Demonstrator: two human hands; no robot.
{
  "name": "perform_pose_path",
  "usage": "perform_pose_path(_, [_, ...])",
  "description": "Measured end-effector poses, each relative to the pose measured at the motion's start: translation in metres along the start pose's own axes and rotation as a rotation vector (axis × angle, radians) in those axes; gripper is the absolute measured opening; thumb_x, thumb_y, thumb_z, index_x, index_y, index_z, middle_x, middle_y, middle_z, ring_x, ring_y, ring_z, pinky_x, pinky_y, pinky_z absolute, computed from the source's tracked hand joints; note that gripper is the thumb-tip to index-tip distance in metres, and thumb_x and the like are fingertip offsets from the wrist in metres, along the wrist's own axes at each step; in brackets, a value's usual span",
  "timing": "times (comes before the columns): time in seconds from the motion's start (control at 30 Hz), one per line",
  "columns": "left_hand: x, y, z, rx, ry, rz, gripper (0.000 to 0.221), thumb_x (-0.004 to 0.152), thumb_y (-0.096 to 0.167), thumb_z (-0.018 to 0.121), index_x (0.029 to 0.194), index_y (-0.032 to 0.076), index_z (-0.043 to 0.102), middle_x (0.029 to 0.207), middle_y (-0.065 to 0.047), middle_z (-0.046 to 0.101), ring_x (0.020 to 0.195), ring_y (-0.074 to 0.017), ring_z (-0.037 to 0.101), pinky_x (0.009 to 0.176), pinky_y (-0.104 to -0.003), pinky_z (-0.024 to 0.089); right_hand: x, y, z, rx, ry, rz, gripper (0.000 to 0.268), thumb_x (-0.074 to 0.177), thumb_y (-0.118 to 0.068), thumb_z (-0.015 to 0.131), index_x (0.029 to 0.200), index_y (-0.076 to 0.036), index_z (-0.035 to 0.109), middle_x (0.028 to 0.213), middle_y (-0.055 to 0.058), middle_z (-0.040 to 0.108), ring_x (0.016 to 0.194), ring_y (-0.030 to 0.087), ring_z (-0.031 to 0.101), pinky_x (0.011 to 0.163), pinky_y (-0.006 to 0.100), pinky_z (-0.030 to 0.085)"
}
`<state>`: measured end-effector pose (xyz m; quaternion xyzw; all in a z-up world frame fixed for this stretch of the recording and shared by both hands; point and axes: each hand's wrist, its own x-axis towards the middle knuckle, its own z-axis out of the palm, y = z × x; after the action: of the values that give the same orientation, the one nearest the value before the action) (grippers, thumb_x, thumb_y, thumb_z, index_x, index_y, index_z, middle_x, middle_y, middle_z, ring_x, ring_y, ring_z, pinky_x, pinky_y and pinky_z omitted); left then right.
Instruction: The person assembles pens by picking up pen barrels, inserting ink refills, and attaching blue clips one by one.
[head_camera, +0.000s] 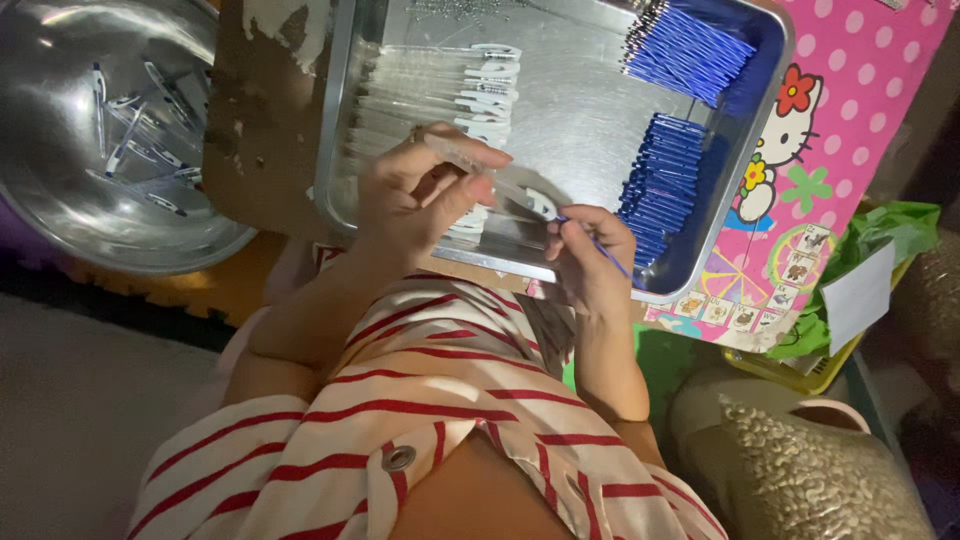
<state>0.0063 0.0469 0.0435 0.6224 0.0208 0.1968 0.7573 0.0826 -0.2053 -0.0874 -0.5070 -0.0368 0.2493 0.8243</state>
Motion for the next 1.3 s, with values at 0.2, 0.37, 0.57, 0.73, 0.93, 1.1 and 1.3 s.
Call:
perform_pose_path(0.2, [0.004, 0.006, 0.004, 0.006, 0.082, 0.005, 0.022, 0.106, 0.017, 0.070, 0.113, -0.003, 0.075, 0.083, -0.012, 0.067, 0.085, -0.0170, 0.060, 0.080, -0.027, 0.049, 0.001, -0.007, 0.005, -0.127, -0.010, -0.136, 0.018, 0.096, 0.003, 0.073, 0.108, 0.016, 0.068, 0.081, 0.028, 0.066, 0.065, 0.028, 0.071, 0.065, 0.037, 0.065])
perform_pose_path(0.37, [0.006, 0.001, 0.002, 0.026, 0.151, 0.073, 0.023, 0.106, 0.020, 0.070, 0.109, -0.002, 0.076, 0.082, -0.012, 0.069, 0.083, -0.0169, 0.059, 0.082, -0.028, 0.049, 0.000, -0.007, 0.009, -0.108, 0.039, -0.142, 0.018, 0.096, 0.002, 0.074, 0.107, 0.015, 0.068, 0.082, 0.025, 0.066, 0.069, 0.025, 0.070, 0.068, 0.038, 0.064])
perform_pose_path(0.57, [0.002, -0.005, -0.007, 0.118, 0.265, 0.036, 0.013, 0.103, 0.013, 0.064, 0.109, 0.005, 0.073, 0.092, -0.007, 0.073, 0.081, -0.0174, 0.072, 0.079, -0.031, 0.060, -0.005, -0.026, 0.022, -0.135, 0.023, -0.045, 0.018, 0.097, -0.009, 0.077, 0.110, 0.003, 0.071, 0.087, 0.016, 0.072, 0.071, 0.020, 0.066, 0.075, 0.030, 0.057])
perform_pose_path(0.73, [0.015, -0.004, -0.009, -0.197, 0.307, 0.195, 0.028, 0.097, -0.011, 0.047, 0.111, 0.009, 0.063, 0.110, -0.008, 0.066, 0.101, -0.0219, 0.067, 0.096, -0.039, 0.062, -0.006, -0.040, 0.033, -0.206, 0.014, -0.068, 0.017, 0.099, -0.012, 0.076, 0.106, 0.002, 0.071, 0.085, 0.014, 0.070, 0.073, 0.018, 0.065, 0.076, 0.030, 0.056])
perform_pose_path(0.93, [0.018, 0.000, -0.002, 0.450, -0.245, 0.219, 0.024, 0.096, 0.014, 0.084, 0.116, 0.006, 0.074, 0.103, -0.011, 0.070, 0.089, -0.0268, 0.072, 0.077, -0.039, 0.059, -0.002, -0.052, 0.032, -0.610, -0.022, -0.402, 0.011, 0.096, 0.001, 0.077, 0.103, 0.010, 0.075, 0.089, 0.022, 0.069, 0.083, 0.022, 0.065, 0.077, 0.038, 0.054])
perform_pose_path(1.1, [0.009, -0.011, -0.009, 0.949, -0.409, 0.304, 0.013, 0.098, 0.011, 0.071, 0.109, 0.012, 0.076, 0.098, -0.004, 0.073, 0.082, -0.0248, 0.075, 0.069, -0.040, 0.061, -0.001, -0.069, 0.051, -0.897, -0.100, -0.529, 0.010, 0.095, -0.007, 0.081, 0.103, -0.002, 0.082, 0.098, 0.018, 0.071, 0.094, 0.032, 0.069, 0.089, 0.041, 0.053])
perform_pose_path(1.3, [0.018, -0.044, -0.015, 1.254, -0.489, 0.459, 0.006, 0.097, 0.016, 0.073, 0.092, 0.017, 0.069, 0.086, 0.001, 0.067, 0.077, -0.0204, 0.071, 0.060, -0.030, 0.056, 0.015, -0.089, 0.054, -1.367, -0.263, -0.769, 0.012, 0.093, -0.014, 0.082, 0.105, -0.016, 0.086, 0.094, 0.005, 0.066, 0.082, 0.024, 0.057, 0.077, 0.037, 0.050])
